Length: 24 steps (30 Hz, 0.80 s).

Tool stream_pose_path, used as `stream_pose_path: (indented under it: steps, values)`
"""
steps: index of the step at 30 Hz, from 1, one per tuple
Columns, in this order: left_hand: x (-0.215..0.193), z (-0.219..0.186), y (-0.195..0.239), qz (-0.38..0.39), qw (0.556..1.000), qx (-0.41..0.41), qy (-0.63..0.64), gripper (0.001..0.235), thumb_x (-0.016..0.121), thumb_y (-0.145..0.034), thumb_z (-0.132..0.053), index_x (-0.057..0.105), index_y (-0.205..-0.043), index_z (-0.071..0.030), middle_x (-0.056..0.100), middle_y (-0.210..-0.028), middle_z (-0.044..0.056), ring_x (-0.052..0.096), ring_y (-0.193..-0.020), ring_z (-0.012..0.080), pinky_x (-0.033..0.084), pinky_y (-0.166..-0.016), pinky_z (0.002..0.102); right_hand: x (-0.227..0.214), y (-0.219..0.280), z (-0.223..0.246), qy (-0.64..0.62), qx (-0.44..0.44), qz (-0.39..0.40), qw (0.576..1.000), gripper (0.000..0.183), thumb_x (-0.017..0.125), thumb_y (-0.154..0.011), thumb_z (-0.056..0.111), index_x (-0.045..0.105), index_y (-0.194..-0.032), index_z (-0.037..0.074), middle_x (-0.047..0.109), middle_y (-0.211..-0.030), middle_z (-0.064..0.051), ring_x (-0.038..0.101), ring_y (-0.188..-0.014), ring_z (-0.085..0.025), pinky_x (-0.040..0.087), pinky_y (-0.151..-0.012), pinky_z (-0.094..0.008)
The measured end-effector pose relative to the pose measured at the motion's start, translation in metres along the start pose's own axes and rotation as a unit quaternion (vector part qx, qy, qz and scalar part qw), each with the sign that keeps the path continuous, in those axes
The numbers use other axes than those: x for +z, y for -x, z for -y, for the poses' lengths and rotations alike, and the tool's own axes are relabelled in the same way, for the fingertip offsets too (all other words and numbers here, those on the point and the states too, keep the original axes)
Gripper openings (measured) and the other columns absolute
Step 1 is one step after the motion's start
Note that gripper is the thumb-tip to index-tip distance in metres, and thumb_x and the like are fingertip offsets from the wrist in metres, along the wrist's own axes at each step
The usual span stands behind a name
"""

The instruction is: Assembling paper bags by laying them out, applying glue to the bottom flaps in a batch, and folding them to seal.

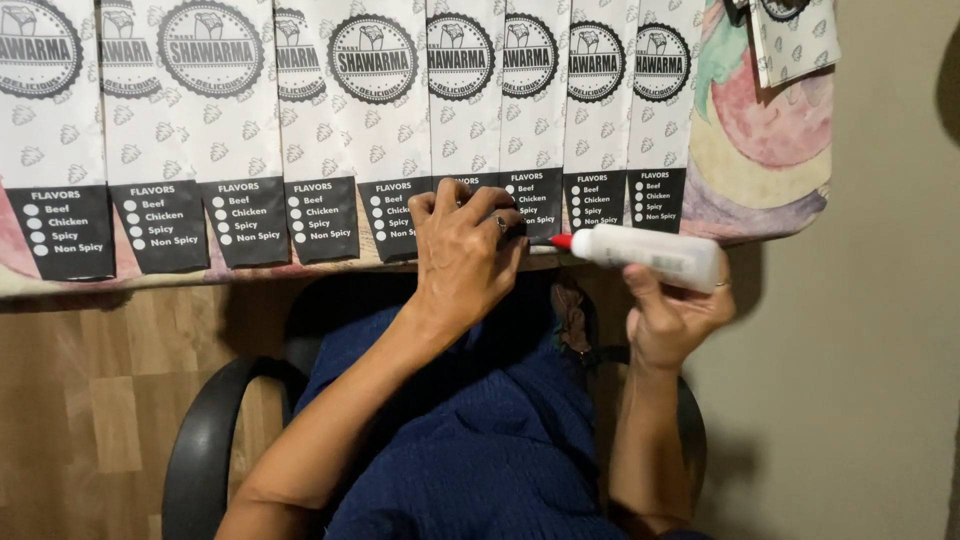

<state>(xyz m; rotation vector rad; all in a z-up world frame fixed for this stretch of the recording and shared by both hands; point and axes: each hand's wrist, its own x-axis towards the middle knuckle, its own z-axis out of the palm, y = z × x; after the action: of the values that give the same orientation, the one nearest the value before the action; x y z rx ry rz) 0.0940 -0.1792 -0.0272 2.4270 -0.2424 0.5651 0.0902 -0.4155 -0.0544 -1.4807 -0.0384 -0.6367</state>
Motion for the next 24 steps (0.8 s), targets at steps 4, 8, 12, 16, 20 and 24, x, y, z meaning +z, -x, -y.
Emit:
stream_pose_path:
  steps: [4, 8, 12, 16, 20, 24]
  values:
    - [0.001, -0.001, 0.001, -0.009, 1.000, 0.003, -0.002, 0.013, 0.083, -0.073, -0.019, 0.075, -0.084, -0.016, 0.067, -0.097, -0.004, 0.052, -0.094, 0.0251, 0.034, -0.082, 0.045, 0.017, 0.015, -0.005, 0.013, 0.005, 0.026, 1.000, 0.058, 0.094, -0.062, -0.009, 0.065, -0.112, -0.002, 0.071, -0.093, -0.014, 0.068, -0.096, -0.017, 0.058, -0.096, -0.041]
    - [0.000, 0.001, 0.001, -0.008, 1.000, 0.008, -0.006, 0.010, 0.072, -0.078, -0.009, 0.076, -0.084, -0.017, 0.067, -0.098, -0.004, 0.051, -0.095, 0.0247, 0.033, -0.082, 0.043, 0.019, 0.023, -0.019, 0.022, 0.016, 0.032, 0.999, 0.056, 0.095, -0.059, -0.008, 0.068, -0.107, -0.003, 0.073, -0.091, -0.016, 0.070, -0.095, -0.019, 0.058, -0.091, -0.040]
    - [-0.001, 0.002, 0.002, -0.004, 1.000, 0.016, -0.007, 0.016, 0.067, -0.079, -0.005, 0.076, -0.085, -0.016, 0.067, -0.098, -0.003, 0.051, -0.095, 0.0254, 0.032, -0.082, 0.044, 0.026, 0.014, 0.012, 0.024, 0.019, 0.027, 0.999, 0.051, 0.092, -0.066, -0.007, 0.069, -0.111, 0.002, 0.073, -0.094, -0.011, 0.069, -0.097, -0.015, 0.059, -0.094, -0.039]
    - [0.000, 0.004, 0.004, -0.008, 1.000, 0.023, -0.006, 0.017, 0.067, -0.078, -0.004, 0.076, -0.086, -0.016, 0.067, -0.100, -0.002, 0.050, -0.096, 0.0265, 0.032, -0.083, 0.044, 0.004, 0.005, -0.009, -0.007, 0.000, -0.010, 1.000, 0.057, 0.091, -0.068, -0.010, 0.066, -0.118, 0.002, 0.071, -0.101, -0.011, 0.068, -0.102, -0.017, 0.058, -0.097, -0.040]
    - [-0.003, 0.003, 0.004, -0.010, 0.999, 0.031, 0.008, 0.018, 0.066, -0.080, -0.002, 0.076, -0.088, -0.015, 0.067, -0.102, -0.001, 0.051, -0.097, 0.0266, 0.033, -0.082, 0.043, -0.010, -0.003, -0.015, -0.066, 0.034, -0.023, 0.997, 0.052, 0.084, -0.079, -0.008, 0.062, -0.125, 0.005, 0.070, -0.110, -0.009, 0.068, -0.111, -0.019, 0.058, -0.102, -0.043]
    - [-0.008, 0.006, 0.009, -0.016, 0.996, 0.031, 0.082, 0.021, 0.062, -0.087, -0.002, 0.075, -0.097, -0.015, 0.068, -0.111, 0.000, 0.052, -0.101, 0.0279, 0.034, -0.082, 0.040, -0.033, 0.007, -0.048, -0.090, 0.068, -0.022, 0.993, 0.055, 0.076, -0.090, -0.004, 0.054, -0.138, 0.008, 0.066, -0.124, -0.008, 0.065, -0.120, -0.022, 0.056, -0.109, -0.050]
